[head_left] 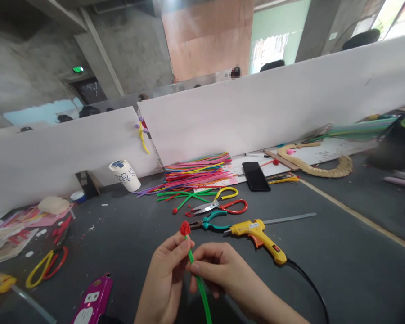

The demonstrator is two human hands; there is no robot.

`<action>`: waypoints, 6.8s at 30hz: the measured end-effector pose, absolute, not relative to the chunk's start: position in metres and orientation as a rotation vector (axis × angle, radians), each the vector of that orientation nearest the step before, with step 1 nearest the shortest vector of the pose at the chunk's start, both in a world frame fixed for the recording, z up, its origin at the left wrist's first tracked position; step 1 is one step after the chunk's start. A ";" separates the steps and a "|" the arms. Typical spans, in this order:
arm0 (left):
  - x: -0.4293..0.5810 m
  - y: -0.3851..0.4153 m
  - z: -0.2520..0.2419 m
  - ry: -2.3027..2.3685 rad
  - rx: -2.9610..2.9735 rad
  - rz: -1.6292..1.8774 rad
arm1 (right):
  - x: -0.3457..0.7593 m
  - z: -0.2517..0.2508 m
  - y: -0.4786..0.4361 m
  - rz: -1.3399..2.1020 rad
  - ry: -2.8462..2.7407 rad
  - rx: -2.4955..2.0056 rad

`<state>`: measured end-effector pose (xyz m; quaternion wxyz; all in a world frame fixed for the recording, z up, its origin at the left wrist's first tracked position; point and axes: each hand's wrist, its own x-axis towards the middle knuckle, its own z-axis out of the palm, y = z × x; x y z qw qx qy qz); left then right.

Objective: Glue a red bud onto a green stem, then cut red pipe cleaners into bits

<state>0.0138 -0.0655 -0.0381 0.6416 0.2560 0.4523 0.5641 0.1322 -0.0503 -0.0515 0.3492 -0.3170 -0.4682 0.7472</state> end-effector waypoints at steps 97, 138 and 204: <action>-0.013 -0.049 -0.039 1.106 1.112 1.712 | 0.111 -0.040 -0.038 1.772 -1.503 -0.620; -0.007 -0.046 -0.023 1.357 1.199 1.298 | 0.130 -0.016 0.007 1.418 -1.453 -0.744; -0.077 0.033 -0.111 1.346 0.840 1.672 | 0.095 -0.099 0.129 0.725 -2.247 -1.355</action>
